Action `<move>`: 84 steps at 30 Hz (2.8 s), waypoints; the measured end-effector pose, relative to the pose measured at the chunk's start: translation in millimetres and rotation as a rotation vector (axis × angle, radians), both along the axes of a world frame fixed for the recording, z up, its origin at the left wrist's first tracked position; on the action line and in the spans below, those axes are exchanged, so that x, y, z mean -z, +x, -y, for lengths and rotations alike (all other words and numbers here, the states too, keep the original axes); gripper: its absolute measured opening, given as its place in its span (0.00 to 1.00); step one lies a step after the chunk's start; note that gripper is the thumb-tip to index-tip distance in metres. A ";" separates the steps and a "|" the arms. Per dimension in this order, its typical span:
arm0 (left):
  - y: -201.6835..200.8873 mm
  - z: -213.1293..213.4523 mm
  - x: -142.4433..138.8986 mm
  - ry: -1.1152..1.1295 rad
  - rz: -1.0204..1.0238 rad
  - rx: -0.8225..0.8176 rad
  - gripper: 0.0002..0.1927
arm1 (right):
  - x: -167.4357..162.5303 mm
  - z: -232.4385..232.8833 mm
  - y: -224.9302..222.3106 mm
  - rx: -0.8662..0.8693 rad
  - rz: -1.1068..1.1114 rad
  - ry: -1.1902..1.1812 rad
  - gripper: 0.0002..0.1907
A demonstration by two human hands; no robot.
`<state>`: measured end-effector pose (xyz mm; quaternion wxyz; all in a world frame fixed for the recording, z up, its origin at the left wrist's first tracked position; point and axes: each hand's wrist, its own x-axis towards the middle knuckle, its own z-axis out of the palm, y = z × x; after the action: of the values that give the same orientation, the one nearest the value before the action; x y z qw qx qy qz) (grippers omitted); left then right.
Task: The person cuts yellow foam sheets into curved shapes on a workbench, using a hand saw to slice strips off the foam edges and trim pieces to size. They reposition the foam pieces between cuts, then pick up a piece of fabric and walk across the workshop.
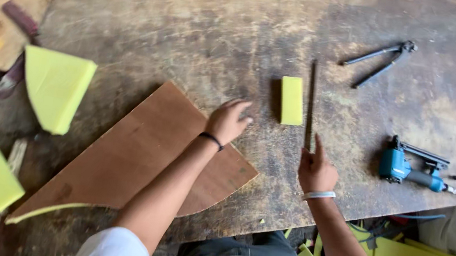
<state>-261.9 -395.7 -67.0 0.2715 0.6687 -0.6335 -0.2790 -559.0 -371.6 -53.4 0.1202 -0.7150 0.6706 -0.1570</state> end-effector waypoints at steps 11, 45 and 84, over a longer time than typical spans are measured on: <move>-89.5 122.0 2.1 0.299 0.610 0.466 0.43 | 11.6 87.4 49.0 -0.135 -0.265 0.269 0.22; -374.5 -52.8 -53.7 0.174 -0.023 0.687 0.29 | 28.8 -280.2 -121.2 0.013 0.067 0.246 0.32; 60.3 -281.8 -1.5 0.030 -1.023 -1.432 0.34 | -9.0 -75.7 6.8 -0.407 0.803 0.441 0.13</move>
<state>-201.6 -114.0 -65.6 0.6229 0.7019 0.1409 -0.3153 -552.2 -295.9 -44.4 0.5452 -0.6721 0.4356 -0.2476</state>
